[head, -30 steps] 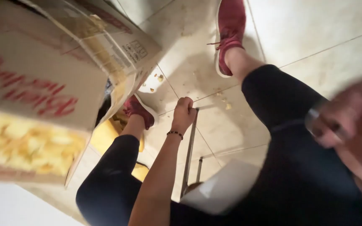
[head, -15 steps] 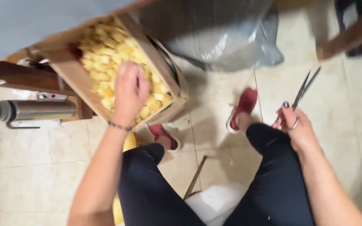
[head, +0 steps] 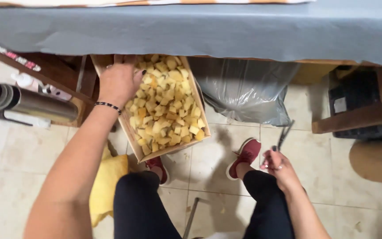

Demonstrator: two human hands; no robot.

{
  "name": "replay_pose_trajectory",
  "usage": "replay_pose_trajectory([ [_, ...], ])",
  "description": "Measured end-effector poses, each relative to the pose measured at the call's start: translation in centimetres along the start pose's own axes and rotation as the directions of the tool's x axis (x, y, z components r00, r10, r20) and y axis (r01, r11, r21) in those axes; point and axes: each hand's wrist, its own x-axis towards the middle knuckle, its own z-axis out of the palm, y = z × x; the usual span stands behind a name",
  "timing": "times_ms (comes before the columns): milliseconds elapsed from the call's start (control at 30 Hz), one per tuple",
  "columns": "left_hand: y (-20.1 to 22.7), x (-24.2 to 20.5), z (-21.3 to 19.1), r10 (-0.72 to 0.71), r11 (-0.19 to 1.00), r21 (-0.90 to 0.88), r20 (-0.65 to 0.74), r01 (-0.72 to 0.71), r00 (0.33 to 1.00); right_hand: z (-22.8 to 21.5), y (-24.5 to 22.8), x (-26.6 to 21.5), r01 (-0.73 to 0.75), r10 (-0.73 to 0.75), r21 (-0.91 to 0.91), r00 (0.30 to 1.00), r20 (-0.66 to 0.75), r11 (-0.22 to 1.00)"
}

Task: Cutting large foam sheets into small pieces using scissors and collecting them in a cardboard box.

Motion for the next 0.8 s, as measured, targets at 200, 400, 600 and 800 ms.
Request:
replay_pose_trajectory([
  [200,-3.2,-10.0,-11.0,0.071,0.980,-0.169,-0.210,-0.108,0.975,8.8,-3.5,4.0,-0.007,-0.032,0.276,0.990,0.135,0.961],
  [400,-8.6,-22.1,-16.1,-0.054,0.965,-0.263,-0.133,0.017,0.990,14.1,-6.9,-0.3,-0.260,-0.008,0.532,0.894,0.448,0.806],
  [600,-8.9,-36.1,-6.7,-0.190,0.839,-0.541,-0.179,0.065,0.965,13.8,-5.0,-3.6,-0.045,-0.123,0.343,0.884,0.452,0.938],
  [800,5.9,-45.6,-0.9,0.597,0.568,-0.528,-0.264,-0.631,0.758,10.9,-3.0,-15.6,0.156,-0.148,0.074,0.536,0.831,0.985],
])
